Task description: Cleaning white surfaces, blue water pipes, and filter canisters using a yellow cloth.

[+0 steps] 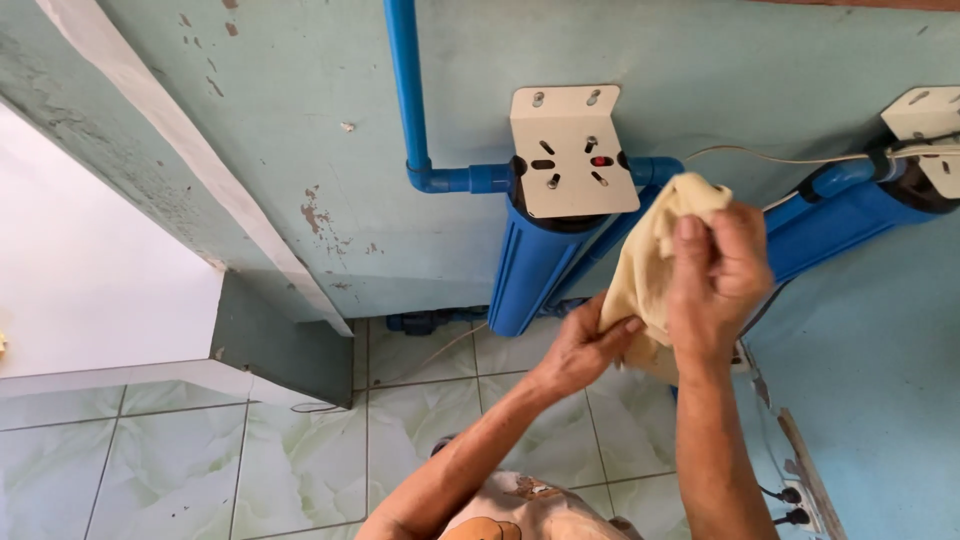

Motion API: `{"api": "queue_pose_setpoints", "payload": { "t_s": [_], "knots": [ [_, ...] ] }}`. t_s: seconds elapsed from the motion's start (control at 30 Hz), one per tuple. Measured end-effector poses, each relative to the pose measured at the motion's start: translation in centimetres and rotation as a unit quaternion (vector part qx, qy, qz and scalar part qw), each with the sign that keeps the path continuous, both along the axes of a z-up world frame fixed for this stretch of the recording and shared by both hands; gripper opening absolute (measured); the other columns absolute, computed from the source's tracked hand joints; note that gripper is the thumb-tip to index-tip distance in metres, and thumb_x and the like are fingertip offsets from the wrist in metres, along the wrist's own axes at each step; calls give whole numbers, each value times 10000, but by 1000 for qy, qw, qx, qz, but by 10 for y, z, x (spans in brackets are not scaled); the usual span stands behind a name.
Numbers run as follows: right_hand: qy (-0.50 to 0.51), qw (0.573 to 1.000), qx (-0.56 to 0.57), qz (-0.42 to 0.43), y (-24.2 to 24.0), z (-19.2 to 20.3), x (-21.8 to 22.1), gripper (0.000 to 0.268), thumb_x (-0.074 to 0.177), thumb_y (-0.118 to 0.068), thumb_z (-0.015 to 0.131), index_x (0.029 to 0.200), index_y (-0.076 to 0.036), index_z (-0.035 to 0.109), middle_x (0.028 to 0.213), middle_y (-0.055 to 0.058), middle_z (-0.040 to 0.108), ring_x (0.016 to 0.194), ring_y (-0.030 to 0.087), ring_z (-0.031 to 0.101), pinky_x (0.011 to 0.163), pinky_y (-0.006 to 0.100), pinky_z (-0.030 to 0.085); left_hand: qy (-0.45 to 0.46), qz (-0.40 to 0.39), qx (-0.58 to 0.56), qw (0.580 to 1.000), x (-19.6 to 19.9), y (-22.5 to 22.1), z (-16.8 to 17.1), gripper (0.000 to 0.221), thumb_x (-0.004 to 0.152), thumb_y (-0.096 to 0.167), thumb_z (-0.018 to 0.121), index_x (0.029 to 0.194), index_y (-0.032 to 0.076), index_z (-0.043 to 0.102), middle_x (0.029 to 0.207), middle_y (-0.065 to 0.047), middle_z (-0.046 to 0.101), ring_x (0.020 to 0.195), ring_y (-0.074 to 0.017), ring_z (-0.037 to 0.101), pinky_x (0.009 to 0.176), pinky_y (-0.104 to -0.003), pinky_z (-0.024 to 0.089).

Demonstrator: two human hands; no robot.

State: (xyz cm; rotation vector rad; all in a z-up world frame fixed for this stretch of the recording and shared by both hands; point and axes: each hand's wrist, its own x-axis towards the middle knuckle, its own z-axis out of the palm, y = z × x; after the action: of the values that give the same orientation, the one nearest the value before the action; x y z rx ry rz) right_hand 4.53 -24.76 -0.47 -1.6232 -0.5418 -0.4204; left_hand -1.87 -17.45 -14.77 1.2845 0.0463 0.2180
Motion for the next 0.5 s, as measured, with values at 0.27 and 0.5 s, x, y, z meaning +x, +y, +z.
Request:
{"api": "queue_pose_setpoints", "payload": {
  "t_s": [0.27,0.5],
  "knots": [
    [-233,933,-272,26,35,-34,17,435,893,84,639,1320,12,674,1298,150,487,1164,347,439,991,455,433,-48,87,-72,992,-2,4,-4,327,1028,143,590,1332,25,568,1148,-38,679,1053,-118,612,916,-295,524],
    [-260,899,-352,29,71,-18,-22,496,673,132,648,1127,-53,723,1202,98,539,1094,359,446,936,445,437,-82,195,-49,976,3,-9,-45,304,1005,104,650,1281,-16,609,1191,-59,646,1094,-137,592,894,-323,546]
  ]
}}
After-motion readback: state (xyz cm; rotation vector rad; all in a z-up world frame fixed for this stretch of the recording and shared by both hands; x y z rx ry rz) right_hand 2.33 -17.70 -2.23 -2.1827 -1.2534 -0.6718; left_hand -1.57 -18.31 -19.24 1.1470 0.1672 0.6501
